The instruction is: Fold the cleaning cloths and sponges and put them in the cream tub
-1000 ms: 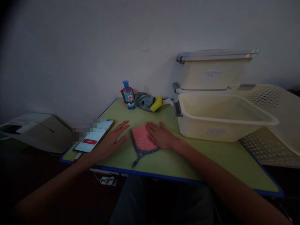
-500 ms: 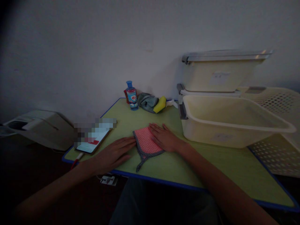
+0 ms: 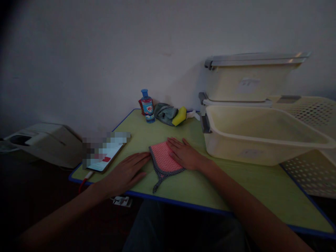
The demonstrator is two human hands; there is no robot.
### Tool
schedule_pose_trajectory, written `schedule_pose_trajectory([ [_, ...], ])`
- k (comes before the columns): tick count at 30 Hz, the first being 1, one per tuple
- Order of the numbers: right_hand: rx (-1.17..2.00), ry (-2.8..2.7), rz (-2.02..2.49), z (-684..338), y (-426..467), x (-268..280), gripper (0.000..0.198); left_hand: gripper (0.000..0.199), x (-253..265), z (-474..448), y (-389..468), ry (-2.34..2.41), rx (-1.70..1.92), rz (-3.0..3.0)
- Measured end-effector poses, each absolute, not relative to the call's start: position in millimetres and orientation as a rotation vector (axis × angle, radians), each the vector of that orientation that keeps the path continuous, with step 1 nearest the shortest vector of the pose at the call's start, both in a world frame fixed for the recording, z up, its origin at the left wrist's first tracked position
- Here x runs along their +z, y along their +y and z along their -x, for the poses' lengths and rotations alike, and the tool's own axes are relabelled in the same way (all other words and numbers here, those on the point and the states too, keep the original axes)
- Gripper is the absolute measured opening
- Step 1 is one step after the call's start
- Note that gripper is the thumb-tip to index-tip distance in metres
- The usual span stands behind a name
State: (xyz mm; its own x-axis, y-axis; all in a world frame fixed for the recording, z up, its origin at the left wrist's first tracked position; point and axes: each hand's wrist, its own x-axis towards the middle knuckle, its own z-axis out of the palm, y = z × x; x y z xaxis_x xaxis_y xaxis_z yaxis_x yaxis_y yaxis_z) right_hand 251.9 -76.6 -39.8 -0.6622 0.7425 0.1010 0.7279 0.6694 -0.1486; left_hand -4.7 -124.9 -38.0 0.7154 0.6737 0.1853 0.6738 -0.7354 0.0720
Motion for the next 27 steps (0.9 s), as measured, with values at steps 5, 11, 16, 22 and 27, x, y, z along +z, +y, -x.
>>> schedule_pose_trajectory([
  [5,0.161,-2.749,1.228,-251.8,-76.1,-40.3,0.052,0.050,-37.7,4.4,-124.4,-1.109,-0.241,2.905],
  [11,0.128,-2.731,1.203,-250.3,-76.7,-37.7,0.051,0.047,-38.5,4.0,-119.4,-1.021,-0.170,2.934],
  [16,0.038,-2.672,1.134,-246.9,-82.7,-29.7,0.046,0.047,-37.2,3.4,-114.2,-0.981,-0.087,2.946],
  [22,0.125,-2.689,0.901,-241.3,-100.1,-24.0,0.044,0.047,-33.4,0.7,-112.5,-0.963,-0.018,2.951],
  [27,0.162,-2.667,0.655,-243.5,-106.6,-23.9,0.030,0.048,-32.3,-0.1,-111.1,-0.946,0.018,2.941],
])
